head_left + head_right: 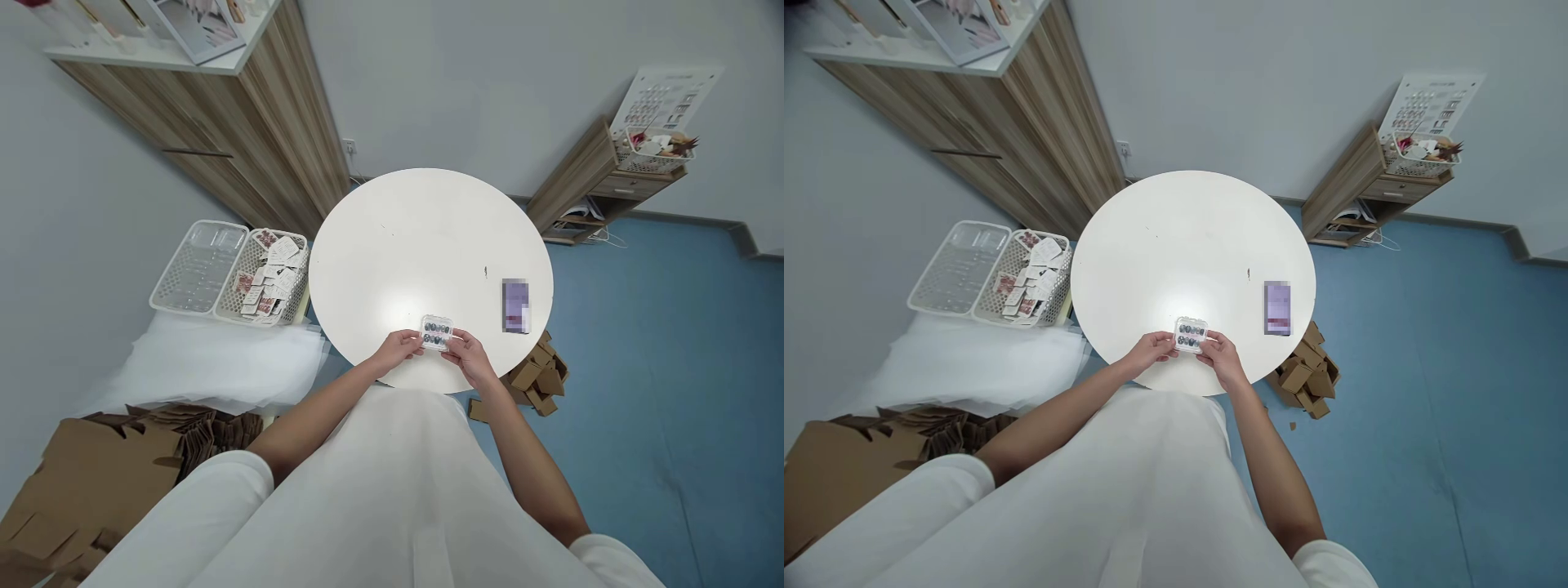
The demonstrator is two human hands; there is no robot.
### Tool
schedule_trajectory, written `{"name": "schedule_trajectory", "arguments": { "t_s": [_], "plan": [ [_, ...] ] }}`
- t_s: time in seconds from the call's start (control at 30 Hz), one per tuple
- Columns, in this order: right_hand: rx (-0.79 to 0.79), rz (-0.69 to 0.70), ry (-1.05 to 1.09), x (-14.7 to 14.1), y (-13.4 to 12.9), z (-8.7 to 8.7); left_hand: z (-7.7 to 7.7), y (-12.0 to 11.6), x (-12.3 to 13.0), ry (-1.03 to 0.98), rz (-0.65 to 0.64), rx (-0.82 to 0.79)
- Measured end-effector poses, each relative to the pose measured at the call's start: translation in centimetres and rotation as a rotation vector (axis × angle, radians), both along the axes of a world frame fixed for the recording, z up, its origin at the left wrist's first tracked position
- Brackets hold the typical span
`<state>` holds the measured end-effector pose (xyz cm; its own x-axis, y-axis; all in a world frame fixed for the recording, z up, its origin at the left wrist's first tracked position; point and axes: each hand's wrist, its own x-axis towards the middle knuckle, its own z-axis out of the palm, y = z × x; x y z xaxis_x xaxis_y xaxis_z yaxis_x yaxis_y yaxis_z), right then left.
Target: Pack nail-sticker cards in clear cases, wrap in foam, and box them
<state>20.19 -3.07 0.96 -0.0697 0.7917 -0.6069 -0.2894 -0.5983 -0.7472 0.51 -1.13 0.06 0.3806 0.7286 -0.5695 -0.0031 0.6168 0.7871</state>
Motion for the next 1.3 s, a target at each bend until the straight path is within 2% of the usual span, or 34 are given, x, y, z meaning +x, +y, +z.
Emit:
{"name": "schedule_trajectory", "arguments": {
  "t_s": [0.17,0.43,0.6,0.73,0.87,1.03,1.17,1.3],
  "plan": [
    [0.024,-0.016,-0.051,0.8,-0.2,-0.6,-0.9,-0.6,1.3,0.069,-0.045,0.115],
    [0.055,-0.04,-0.165,2.1,-0.5,-1.7,-1.0,-1.1,2.8,0.091,-0.089,0.129],
    [0.072,0.006,-0.168,2.6,-0.5,-1.9,-1.5,-1.9,3.4,0.126,-0.066,0.145],
    [0.078,0.026,-0.15,2.3,-0.4,-2.1,-2.0,-2.7,3.7,0.215,0.003,0.193],
    [0.06,0.024,-0.089,1.4,-0.4,-2.2,-2.2,-3.4,3.2,0.331,0.092,0.233],
    [0.053,0.115,-0.075,-0.6,0.1,-2.3,-1.6,-4.1,1.7,0.435,0.263,0.326],
    [0.103,0.173,-0.085,-3.8,0.8,-2.4,-1.2,-4.5,0.2,0.502,0.331,0.384],
    [0.173,0.213,-0.143,-7.6,1.5,-2.4,-1.4,-4.3,-1.8,0.543,0.407,0.373]
  ]
}}
